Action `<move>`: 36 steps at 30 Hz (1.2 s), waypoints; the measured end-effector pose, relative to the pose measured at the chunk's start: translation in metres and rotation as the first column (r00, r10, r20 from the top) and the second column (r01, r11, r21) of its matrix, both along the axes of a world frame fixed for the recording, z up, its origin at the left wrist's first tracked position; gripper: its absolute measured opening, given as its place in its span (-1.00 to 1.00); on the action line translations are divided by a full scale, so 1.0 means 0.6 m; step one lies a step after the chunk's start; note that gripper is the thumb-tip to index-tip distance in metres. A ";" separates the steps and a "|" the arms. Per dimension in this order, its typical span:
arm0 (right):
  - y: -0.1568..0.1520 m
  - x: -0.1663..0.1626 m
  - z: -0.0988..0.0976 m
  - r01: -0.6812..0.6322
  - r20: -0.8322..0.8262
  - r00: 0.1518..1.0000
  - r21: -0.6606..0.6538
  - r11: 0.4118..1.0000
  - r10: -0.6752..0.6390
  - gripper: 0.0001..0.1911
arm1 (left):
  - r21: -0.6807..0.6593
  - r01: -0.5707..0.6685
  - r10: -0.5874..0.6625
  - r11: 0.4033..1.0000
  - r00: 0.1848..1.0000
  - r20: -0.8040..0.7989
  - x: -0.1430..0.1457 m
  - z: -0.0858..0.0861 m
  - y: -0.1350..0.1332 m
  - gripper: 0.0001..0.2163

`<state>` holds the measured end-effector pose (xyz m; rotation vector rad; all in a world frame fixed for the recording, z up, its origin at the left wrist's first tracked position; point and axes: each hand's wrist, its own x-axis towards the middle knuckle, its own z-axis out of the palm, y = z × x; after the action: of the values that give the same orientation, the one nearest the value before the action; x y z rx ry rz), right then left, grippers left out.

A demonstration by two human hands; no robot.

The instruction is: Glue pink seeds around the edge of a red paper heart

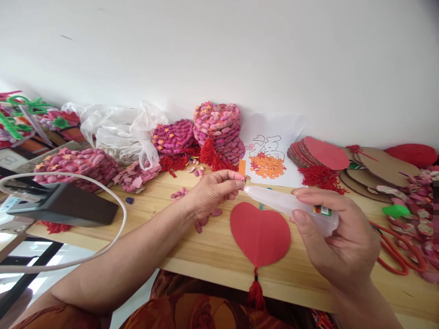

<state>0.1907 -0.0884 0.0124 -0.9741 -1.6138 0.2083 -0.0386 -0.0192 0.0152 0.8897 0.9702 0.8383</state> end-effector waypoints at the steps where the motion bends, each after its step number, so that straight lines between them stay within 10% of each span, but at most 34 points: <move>1: 0.000 0.000 0.000 -0.002 -0.001 1.000 0.001 1.000 0.002 -0.71 | -0.010 0.005 -0.005 1.000 1.000 -0.007 0.000 -0.001 0.000 -0.68; 22: 0.003 -0.001 -0.003 -0.056 -0.039 0.998 -0.033 0.998 0.054 -0.72 | 0.003 -0.013 0.013 1.000 0.995 0.102 -0.003 -0.018 0.006 -0.68; 27: -0.002 0.003 -0.007 -0.064 -0.210 0.977 -0.210 0.976 0.019 -0.80 | 0.005 -0.042 0.041 0.999 0.988 0.149 -0.001 -0.016 0.010 -0.67; 36: 0.036 0.020 0.025 -0.493 -0.882 0.371 -0.451 0.744 -0.289 -0.88 | 0.143 0.063 -0.039 0.988 0.986 -0.162 0.002 -0.012 -0.001 -0.73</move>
<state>0.2027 -0.0666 0.0271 -0.9493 -0.4297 1.3111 -0.0375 -0.0197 0.0081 1.1180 1.0287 0.8122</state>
